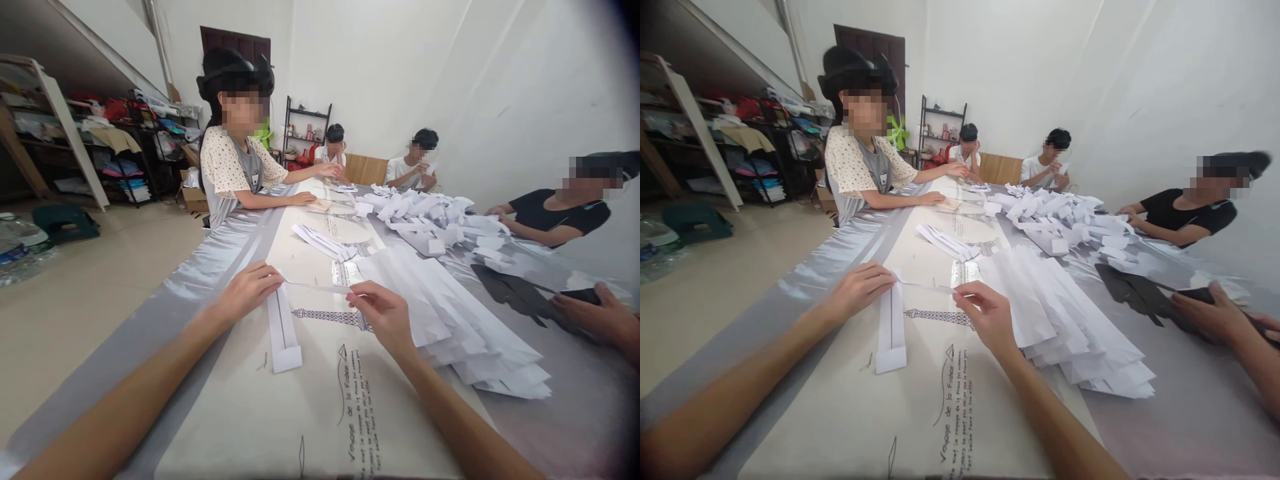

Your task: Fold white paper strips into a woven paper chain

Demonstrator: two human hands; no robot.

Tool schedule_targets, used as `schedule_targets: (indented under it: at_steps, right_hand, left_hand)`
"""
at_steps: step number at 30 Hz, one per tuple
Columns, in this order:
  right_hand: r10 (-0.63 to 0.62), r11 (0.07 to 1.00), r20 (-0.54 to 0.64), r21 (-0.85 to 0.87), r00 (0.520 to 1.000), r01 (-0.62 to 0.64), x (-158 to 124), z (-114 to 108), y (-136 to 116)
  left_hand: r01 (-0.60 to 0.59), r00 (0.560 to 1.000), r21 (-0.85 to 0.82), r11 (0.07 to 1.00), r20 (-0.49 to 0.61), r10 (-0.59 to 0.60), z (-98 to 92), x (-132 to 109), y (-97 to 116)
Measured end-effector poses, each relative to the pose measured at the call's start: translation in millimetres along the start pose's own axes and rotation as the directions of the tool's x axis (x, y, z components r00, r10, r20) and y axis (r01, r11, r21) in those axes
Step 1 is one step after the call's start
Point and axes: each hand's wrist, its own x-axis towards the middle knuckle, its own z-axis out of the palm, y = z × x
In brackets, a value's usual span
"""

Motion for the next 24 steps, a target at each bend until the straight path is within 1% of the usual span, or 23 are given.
schedule_targets:
  at_steps: [3, 6, 9, 12, 14, 15, 16, 17, 19, 20, 21, 22, 24]
  right_hand:
    - [0.052, 0.998, -0.036, -0.028, 0.998, -0.053, 2, -2, 4]
    - [0.094, 0.990, -0.048, -0.100, 0.994, -0.098, 4, -4, 8]
    - [0.125, 0.968, -0.012, -0.219, 0.992, -0.125, 6, -9, 16]
    - [0.139, 0.909, 0.000, -0.397, 0.990, -0.127, 7, -19, 26]
    - [0.133, 0.842, -0.030, -0.523, 0.991, -0.130, 8, -30, 32]
    - [0.127, 0.813, -0.051, -0.566, 0.991, -0.134, 8, -36, 35]
    - [0.126, 0.764, -0.065, -0.630, 0.990, -0.139, 8, -41, 37]
    - [0.132, 0.691, -0.071, -0.709, 0.989, -0.143, 7, -47, 39]
    - [0.159, 0.495, -0.069, -0.858, 0.985, -0.140, 6, -55, 42]
    - [0.175, 0.397, -0.067, -0.908, 0.982, -0.132, 5, -59, 43]
    - [0.187, 0.319, -0.067, -0.939, 0.980, -0.125, 4, -62, 44]
    - [0.195, 0.276, -0.069, -0.953, 0.978, -0.122, 4, -64, 44]
    - [0.198, 0.255, -0.078, -0.958, 0.977, -0.128, 4, -67, 42]
  left_hand:
    - [0.118, 0.992, 0.007, 0.993, 0.042, -0.119, 3.0, -7, -9]
    - [0.188, 0.982, 0.036, 0.981, 0.028, -0.189, 6.3, -11, -10]
    - [0.241, 0.971, 0.060, 0.969, -0.007, -0.241, 7.1, -11, -10]
    - [0.319, 0.947, 0.121, 0.940, -0.058, -0.314, 4.6, -12, -13]
    - [0.383, 0.924, 0.185, 0.905, -0.087, -0.373, 1.5, -12, -16]
    - [0.415, 0.909, 0.234, 0.879, -0.078, -0.409, -0.2, -11, -17]
    - [0.438, 0.895, 0.287, 0.852, -0.047, -0.444, -1.8, -10, -19]
    - [0.448, 0.880, 0.337, 0.828, -0.003, -0.474, -3.0, -8, -20]
    - [0.431, 0.854, 0.412, 0.803, 0.101, -0.510, -3.4, -1, -24]
    - [0.407, 0.849, 0.422, 0.810, 0.154, -0.506, -2.2, 5, -27]
    - [0.379, 0.848, 0.417, 0.826, 0.201, -0.490, 0.1, 11, -30]
    - [0.349, 0.846, 0.409, 0.843, 0.249, -0.471, 3.6, 18, -34]
    - [0.300, 0.828, 0.392, 0.870, 0.346, -0.441, 13.6, 33, -44]
